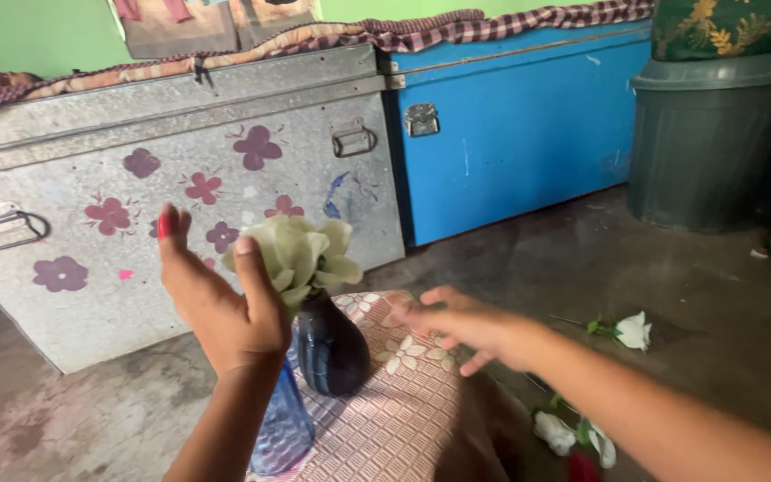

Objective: The person arranges white artificial flowers into a dark vase, adjusting their positions. Then the person wipes a blue glass with a red cloth.

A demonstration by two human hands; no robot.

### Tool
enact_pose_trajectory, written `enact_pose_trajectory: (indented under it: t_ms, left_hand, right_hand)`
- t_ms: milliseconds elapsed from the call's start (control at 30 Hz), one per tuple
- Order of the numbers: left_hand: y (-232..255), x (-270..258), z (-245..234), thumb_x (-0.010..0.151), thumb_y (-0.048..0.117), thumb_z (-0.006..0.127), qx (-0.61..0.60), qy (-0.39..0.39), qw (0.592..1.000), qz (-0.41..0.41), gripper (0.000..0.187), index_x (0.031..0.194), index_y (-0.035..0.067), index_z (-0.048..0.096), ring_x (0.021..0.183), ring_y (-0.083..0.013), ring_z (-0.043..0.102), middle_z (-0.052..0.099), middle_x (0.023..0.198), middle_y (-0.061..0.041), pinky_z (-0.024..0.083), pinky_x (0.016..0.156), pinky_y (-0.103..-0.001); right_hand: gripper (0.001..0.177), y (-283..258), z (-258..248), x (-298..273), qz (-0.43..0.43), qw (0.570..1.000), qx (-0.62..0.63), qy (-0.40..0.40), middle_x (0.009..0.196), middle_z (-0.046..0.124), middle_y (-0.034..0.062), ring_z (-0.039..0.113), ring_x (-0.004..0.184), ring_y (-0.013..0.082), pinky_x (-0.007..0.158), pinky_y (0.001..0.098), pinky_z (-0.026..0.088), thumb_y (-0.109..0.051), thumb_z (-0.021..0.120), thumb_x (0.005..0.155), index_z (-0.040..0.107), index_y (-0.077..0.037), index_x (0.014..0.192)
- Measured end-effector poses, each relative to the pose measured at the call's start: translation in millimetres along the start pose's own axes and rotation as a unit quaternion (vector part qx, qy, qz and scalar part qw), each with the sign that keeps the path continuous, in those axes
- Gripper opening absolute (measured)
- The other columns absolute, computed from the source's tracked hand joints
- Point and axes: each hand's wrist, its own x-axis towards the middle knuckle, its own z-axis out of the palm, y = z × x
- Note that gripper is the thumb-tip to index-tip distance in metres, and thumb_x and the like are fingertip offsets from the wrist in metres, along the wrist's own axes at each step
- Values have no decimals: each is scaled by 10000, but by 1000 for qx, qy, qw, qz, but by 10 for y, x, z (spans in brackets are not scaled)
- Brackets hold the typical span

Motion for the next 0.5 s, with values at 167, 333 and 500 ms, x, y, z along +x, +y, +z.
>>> enact_pose_trajectory:
  t_ms: [167, 333, 500]
  left_hand:
    - [532, -93, 352, 1042, 338, 558, 6, -77, 994, 75, 705, 1618, 20, 304, 1574, -326, 323, 415, 1646, -205, 116, 1289, -573]
    - [1024, -539, 1036, 1038, 331, 601, -80, -134, 985, 70, 659, 1560, 2, 370, 1542, -436, 301, 342, 1636, -280, 249, 1260, -534]
    - [1222, -1142, 1639, 942, 347, 610, -164, -260, 947, -94, 728, 1530, 3, 355, 1420, -445, 444, 424, 1539, -269, 386, 1150, -460]
  right_hand:
    - [1108, 187, -574, -154, 31, 970, 240, -19, 1541, 419, 200, 522, 1310, 390, 863, 637, 572, -800, 614, 643, 359, -159, 1510]
    - [1204, 444, -1106, -412, 52, 974, 221, -19, 1633, 190, 127, 457, 1380, 416, 907, 721, 535, -822, 613, 624, 146, -273, 1587]
    - [1274, 928, -1455, -504, 116, 976, 182, 17, 1691, 92, 122, 383, 1472, 425, 960, 756, 525, -849, 595, 652, 21, -244, 1615]
